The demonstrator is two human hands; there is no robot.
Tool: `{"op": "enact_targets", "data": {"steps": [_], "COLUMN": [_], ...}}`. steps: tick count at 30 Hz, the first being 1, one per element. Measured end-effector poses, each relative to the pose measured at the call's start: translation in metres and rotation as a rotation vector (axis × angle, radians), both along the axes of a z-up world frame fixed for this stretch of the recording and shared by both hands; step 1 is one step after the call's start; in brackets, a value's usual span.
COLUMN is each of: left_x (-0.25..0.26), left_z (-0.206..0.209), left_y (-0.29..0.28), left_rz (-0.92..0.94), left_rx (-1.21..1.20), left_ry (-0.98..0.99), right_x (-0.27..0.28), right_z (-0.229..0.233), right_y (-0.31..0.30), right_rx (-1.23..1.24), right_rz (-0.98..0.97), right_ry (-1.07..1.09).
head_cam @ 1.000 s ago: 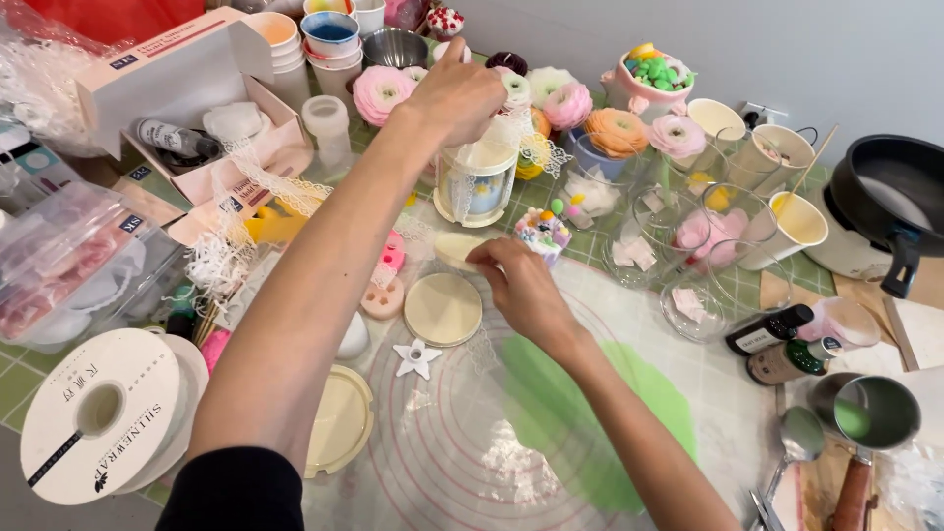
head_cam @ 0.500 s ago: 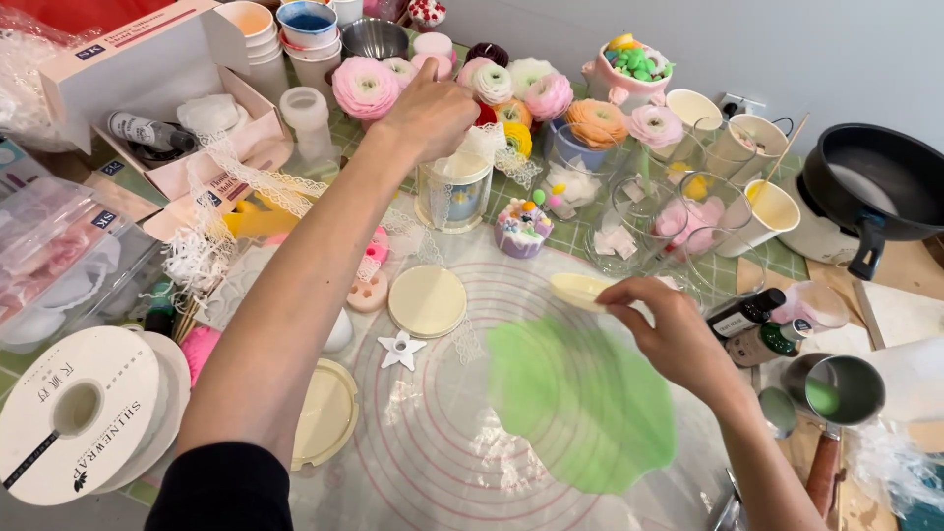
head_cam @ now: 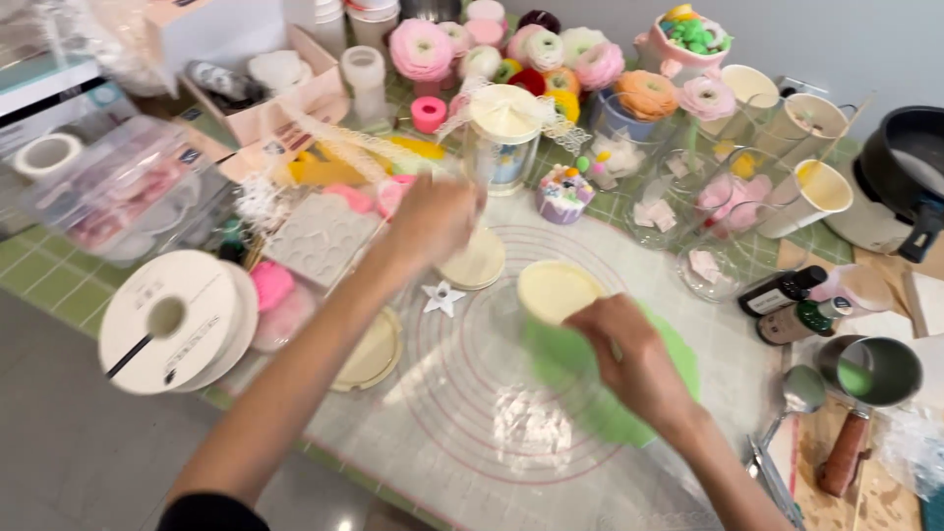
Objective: Decorating a candle with lace ribbon and preparing crafting materials.
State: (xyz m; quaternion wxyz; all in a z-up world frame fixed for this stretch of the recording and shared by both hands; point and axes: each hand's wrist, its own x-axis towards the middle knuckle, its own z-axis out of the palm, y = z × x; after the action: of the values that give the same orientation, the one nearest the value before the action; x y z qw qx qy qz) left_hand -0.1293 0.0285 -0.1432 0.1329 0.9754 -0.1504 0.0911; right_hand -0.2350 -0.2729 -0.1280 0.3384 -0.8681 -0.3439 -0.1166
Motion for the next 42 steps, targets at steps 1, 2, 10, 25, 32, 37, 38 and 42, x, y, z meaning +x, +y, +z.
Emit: {"op": "enact_targets", "data": {"steps": [1,2,10,25,32,37,38,42], "left_x": [-0.021,-0.040,-0.094,-0.209,-0.224,-0.207,-0.200,-0.161], "left_z": [-0.015,-0.031,-0.080,-0.060,-0.057,-0.074,-0.073,-0.058], "left_y": [0.002,0.003,-0.010,-0.045,-0.083,-0.089,-0.088,-0.087], "left_rz": [0.010,0.023,0.089,-0.725,-0.877,-0.730,-0.703,-0.438], "left_rx": [0.003,0.035,-0.211,-2.412,-2.404,-2.372,-2.280,-1.975], "left_ry": [-0.001,0.074,-0.156,0.667,0.773,0.700,0.686,0.545], "right_x": [-0.013,-0.026,-0.113,-0.128,-0.119,-0.097,-0.094,-0.075], "right_z": [0.001,0.003,-0.032,-0.025,-0.019,-0.019,-0.019,-0.039], "right_y": [0.009,0.016,0.065,0.029,-0.034,-0.073,-0.080,-0.114], "right_rx": [0.003,-0.010,-0.072,-0.127,-0.095,-0.070,-0.051,0.070], "right_rz": [0.010,0.118,0.326,0.352,0.089,-0.106,-0.174,-0.322], "right_ry": [-0.001,-0.047,-0.119,-0.031,0.035,0.186,0.205,0.178]}}
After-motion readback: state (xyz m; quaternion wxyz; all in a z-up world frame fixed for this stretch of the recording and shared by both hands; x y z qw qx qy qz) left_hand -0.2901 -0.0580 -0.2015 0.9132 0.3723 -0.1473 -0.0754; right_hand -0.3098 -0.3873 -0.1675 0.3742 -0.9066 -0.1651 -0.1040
